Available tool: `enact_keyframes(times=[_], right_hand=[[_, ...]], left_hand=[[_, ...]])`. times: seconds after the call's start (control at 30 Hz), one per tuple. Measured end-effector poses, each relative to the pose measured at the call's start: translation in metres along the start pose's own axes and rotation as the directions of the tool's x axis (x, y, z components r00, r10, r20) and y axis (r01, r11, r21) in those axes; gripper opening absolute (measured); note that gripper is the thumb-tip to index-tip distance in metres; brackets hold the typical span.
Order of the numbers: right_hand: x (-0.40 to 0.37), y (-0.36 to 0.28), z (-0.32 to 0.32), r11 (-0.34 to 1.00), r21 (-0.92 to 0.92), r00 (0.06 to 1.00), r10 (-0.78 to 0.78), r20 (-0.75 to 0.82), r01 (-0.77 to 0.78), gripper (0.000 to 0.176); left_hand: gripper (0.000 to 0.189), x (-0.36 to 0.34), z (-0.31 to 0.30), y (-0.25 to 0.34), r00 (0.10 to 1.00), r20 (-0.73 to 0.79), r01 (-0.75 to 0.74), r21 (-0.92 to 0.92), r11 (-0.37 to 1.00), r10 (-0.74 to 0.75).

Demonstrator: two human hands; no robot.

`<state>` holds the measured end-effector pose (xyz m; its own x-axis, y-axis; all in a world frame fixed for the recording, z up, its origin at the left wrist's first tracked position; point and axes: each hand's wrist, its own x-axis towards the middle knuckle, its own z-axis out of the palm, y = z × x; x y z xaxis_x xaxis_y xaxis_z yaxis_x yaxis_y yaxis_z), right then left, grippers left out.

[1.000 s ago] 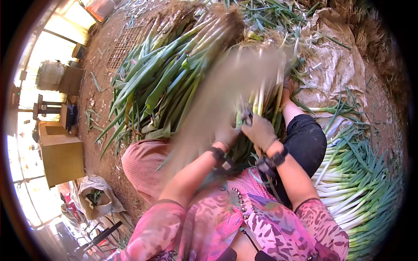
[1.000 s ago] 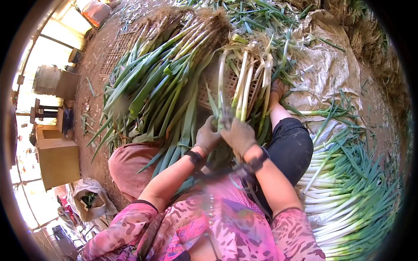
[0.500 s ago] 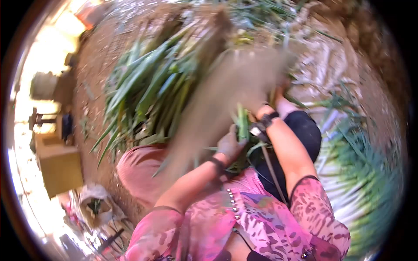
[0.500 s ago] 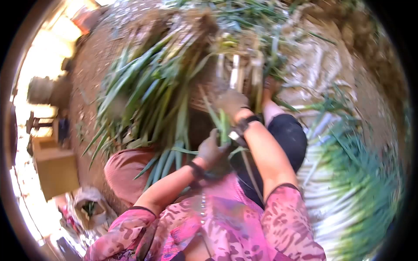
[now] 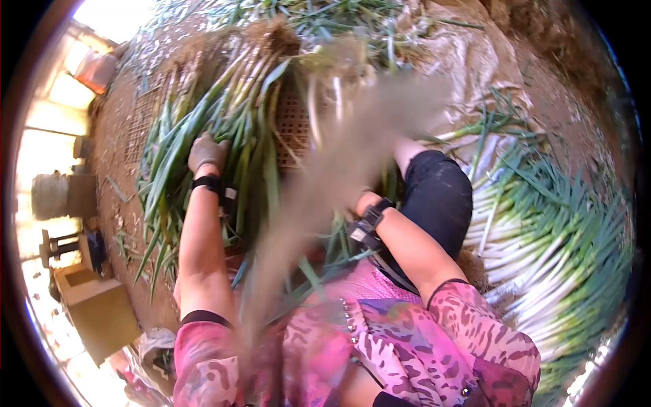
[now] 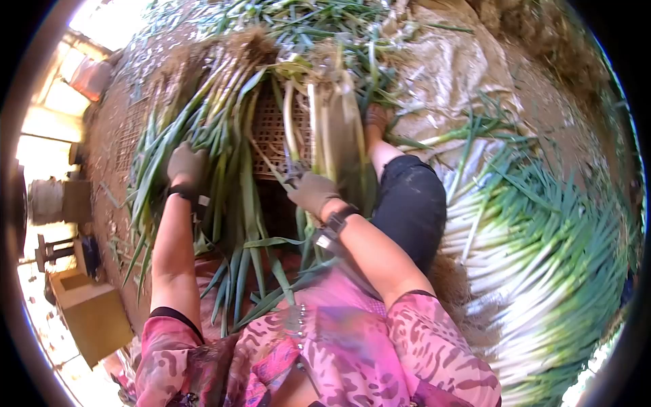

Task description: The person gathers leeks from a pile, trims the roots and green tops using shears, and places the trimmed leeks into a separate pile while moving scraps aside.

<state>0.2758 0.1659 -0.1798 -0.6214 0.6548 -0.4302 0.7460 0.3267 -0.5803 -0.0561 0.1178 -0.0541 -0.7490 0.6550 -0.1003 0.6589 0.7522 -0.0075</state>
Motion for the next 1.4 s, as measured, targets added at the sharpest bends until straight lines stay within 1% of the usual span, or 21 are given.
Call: enact_keyframes(times=[0.1,0.17,0.27,0.3,0.37,0.4,0.5,0.53,0.57,0.63,0.67,0.77,0.83,0.9,0.97,1.1,1.13,1.23,1.3,1.37,1.4], right_hand=[[0.003,-0.005,-0.012,0.992,0.085,0.995,0.095,0.020,-0.096,0.058],[-0.002,-0.010,-0.014,0.994,0.084,0.996,0.079,-0.051,-0.074,0.062],[-0.012,-0.017,-0.026,0.987,0.123,0.994,0.105,-0.033,-0.100,0.058],[-0.011,-0.015,-0.025,0.987,0.115,0.993,0.114,-0.026,-0.111,0.058],[-0.015,-0.022,-0.032,0.985,0.109,0.991,0.133,-0.016,-0.130,0.058],[-0.018,-0.025,-0.035,0.985,0.100,0.990,0.140,-0.013,-0.138,0.058],[-0.020,-0.030,-0.037,0.987,0.075,0.990,0.142,-0.015,-0.141,0.057],[-0.021,-0.031,-0.039,0.988,0.069,0.990,0.139,-0.016,-0.137,0.057],[-0.021,-0.032,-0.041,0.989,0.063,0.990,0.138,-0.017,-0.136,0.057],[-0.019,-0.030,-0.038,0.989,0.044,0.990,0.139,-0.018,-0.139,0.057],[-0.018,-0.030,-0.037,0.989,0.034,0.990,0.141,-0.018,-0.140,0.058],[-0.016,-0.029,-0.035,0.992,0.027,0.992,0.127,-0.030,-0.126,0.058],[-0.015,-0.023,-0.033,0.991,0.074,0.993,0.111,-0.029,-0.108,0.058],[-0.009,-0.013,-0.028,0.984,0.160,0.996,0.082,-0.018,-0.078,0.059],[0.008,0.009,-0.008,0.941,0.334,0.998,0.065,-0.002,-0.061,0.059],[-0.015,-0.014,-0.036,0.714,0.693,0.991,0.011,0.131,-0.099,0.055],[-0.013,-0.014,-0.033,0.762,0.645,0.997,0.007,0.081,-0.057,0.049],[-0.061,-0.044,-0.061,0.815,0.578,0.998,0.017,0.056,-0.047,0.038],[-0.078,-0.034,-0.045,0.891,0.422,0.986,-0.146,-0.080,0.166,0.040],[-0.109,-0.042,-0.051,0.913,0.306,0.962,-0.241,-0.124,0.269,0.040],[-0.121,-0.050,-0.059,0.949,0.249,0.981,-0.185,-0.053,0.192,0.039]], left_hand=[[0.044,-0.008,-0.003,0.001,1.000,0.014,-0.013,-0.067,0.998,0.014],[0.036,-0.031,-0.007,0.007,0.993,-0.006,-0.120,-0.182,0.976,0.121],[0.028,-0.076,-0.039,0.022,0.966,0.047,-0.204,-0.467,0.860,0.255],[0.029,-0.089,-0.051,0.027,0.957,0.091,-0.196,-0.489,0.850,0.274],[0.034,-0.091,-0.049,0.033,0.957,0.012,-0.262,-0.406,0.875,0.292],[0.051,-0.084,-0.050,0.036,0.959,0.014,-0.261,-0.334,0.906,0.282],[0.074,-0.041,-0.012,0.025,0.976,-0.165,-0.157,-0.058,0.986,0.146],[0.095,-0.019,0.006,0.013,0.994,-0.078,-0.082,-0.022,0.996,0.080],[0.092,-0.014,0.001,0.011,0.999,0.041,0.028,-0.121,0.992,-0.024],[0.080,0.007,-0.012,-0.005,0.967,0.241,-0.014,-0.275,0.961,0.083],[0.073,0.024,0.000,-0.023,0.976,0.113,-0.140,-0.331,0.933,0.186],[0.055,0.015,-0.048,-0.023,0.973,0.180,-0.041,-0.492,0.869,0.148],[0.043,-0.012,-0.078,-0.018,0.970,0.052,-0.173,-0.547,0.819,0.239],[0.055,-0.063,-0.108,-0.005,0.970,0.064,-0.173,-0.489,0.855,0.233],[0.058,-0.104,-0.094,0.002,0.961,0.072,-0.204,-0.471,0.858,0.268],[0.081,-0.149,-0.009,0.029,0.917,0.320,-0.020,-0.559,0.829,0.238],[0.081,-0.167,-0.014,0.047,0.920,0.251,-0.008,-0.757,0.653,0.302],[0.067,-0.174,-0.004,0.066,0.924,0.210,0.044,-0.888,0.457,0.319],[0.058,-0.154,0.068,0.061,0.900,0.363,0.226,-0.862,0.454,0.241],[0.052,-0.153,0.075,0.064,0.886,0.386,0.261,-0.873,0.412,0.257],[0.052,-0.158,0.063,0.067,0.876,0.402,0.298,-0.885,0.359,0.265]])
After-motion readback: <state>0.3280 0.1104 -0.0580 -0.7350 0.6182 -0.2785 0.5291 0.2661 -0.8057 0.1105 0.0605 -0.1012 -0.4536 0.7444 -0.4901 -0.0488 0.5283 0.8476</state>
